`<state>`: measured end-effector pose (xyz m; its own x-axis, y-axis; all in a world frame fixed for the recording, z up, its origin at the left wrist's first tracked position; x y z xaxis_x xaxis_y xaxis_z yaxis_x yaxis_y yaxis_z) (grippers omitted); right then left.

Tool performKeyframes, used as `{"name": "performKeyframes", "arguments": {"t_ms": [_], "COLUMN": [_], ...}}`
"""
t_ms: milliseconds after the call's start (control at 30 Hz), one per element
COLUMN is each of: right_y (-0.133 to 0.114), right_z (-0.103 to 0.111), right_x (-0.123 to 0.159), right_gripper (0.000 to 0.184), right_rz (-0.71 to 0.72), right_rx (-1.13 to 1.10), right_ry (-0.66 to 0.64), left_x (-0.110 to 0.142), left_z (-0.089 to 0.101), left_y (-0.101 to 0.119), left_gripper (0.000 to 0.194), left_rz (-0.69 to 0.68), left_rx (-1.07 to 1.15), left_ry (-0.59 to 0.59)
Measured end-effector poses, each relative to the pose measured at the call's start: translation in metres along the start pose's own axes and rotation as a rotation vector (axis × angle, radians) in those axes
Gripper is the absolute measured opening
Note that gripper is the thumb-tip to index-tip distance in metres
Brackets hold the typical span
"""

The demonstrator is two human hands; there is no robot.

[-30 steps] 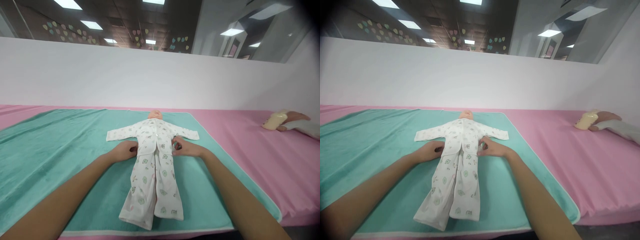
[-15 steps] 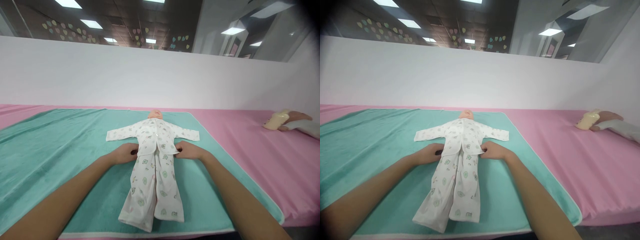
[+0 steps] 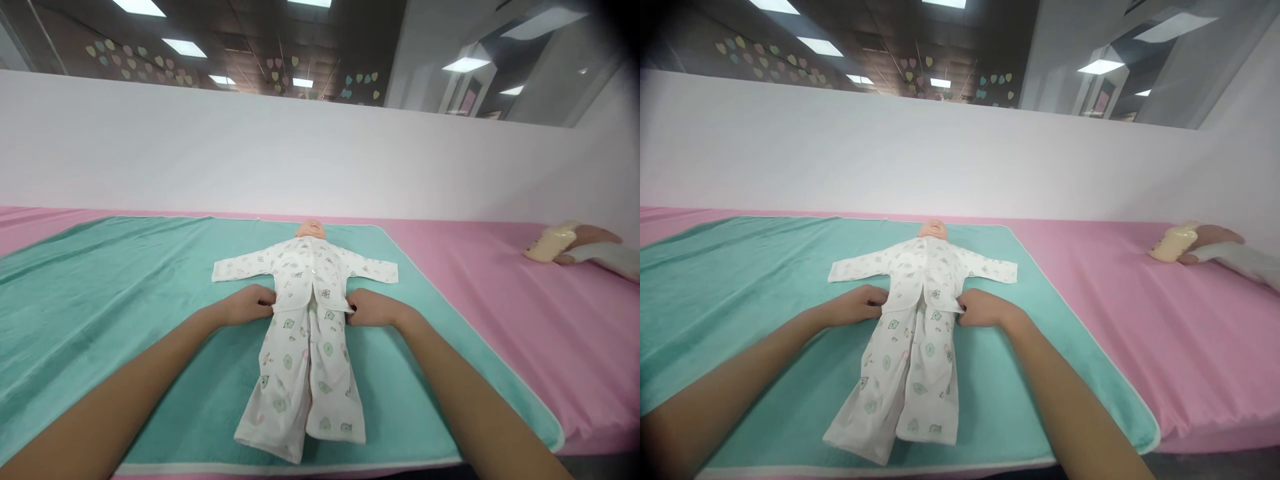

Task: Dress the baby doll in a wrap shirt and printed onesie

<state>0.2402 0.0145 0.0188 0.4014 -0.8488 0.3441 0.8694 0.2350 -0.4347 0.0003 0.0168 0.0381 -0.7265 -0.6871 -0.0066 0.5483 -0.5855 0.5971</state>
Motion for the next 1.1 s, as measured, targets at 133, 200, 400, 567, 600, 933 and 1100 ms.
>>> {"name": "performKeyframes", "arguments": {"t_ms": [133, 200, 400, 567, 600, 933, 1100], "right_y": [0.0, -0.003, -0.024, -0.037, -0.039, -0.042, -0.054], "right_z": [0.002, 0.004, -0.015, -0.033, -0.036, -0.043, -0.055], "right_x": [0.003, 0.006, 0.028, 0.036, 0.037, 0.034, 0.049], "right_gripper": [0.026, 0.026, 0.039, 0.054, 0.053, 0.044, 0.052], "right_rz": [-0.011, 0.016, 0.07, -0.018, -0.019, 0.023, 0.011], "right_rx": [0.009, -0.005, -0.235, -0.173, -0.172, -0.246, -0.185], "right_ry": [-0.018, -0.041, -0.543, -0.691, -0.711, -0.735, -0.921], "left_x": [0.006, 0.007, 0.006, 0.002, 0.002, 0.002, 0.001], "left_z": [0.002, 0.002, -0.002, -0.006, -0.006, -0.007, -0.007], "left_y": [-0.004, -0.005, -0.009, -0.014, -0.015, -0.015, -0.017], "left_gripper": [0.019, 0.018, 0.015, 0.014, 0.014, 0.017, 0.016], "left_rz": [0.069, 0.085, 0.087, 0.065, 0.057, 0.052, 0.062], "left_rx": [0.094, 0.105, 0.088, 0.071, 0.069, 0.068, 0.063], "left_ry": [-0.064, -0.082, -0.111, -0.103, -0.099, -0.091, -0.078]}}
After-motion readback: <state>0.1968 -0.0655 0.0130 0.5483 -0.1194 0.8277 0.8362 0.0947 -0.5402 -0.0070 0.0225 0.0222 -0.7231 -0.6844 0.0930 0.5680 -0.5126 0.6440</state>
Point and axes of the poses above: each hand's wrist, its own x-axis away from the middle knuckle, its own z-axis out of the back of the hand, y = z × x, the point moved 6 cm from there along -x, towards the middle knuckle, and after that the axes turned 7 degrees about -z, right-handed, at the moved point
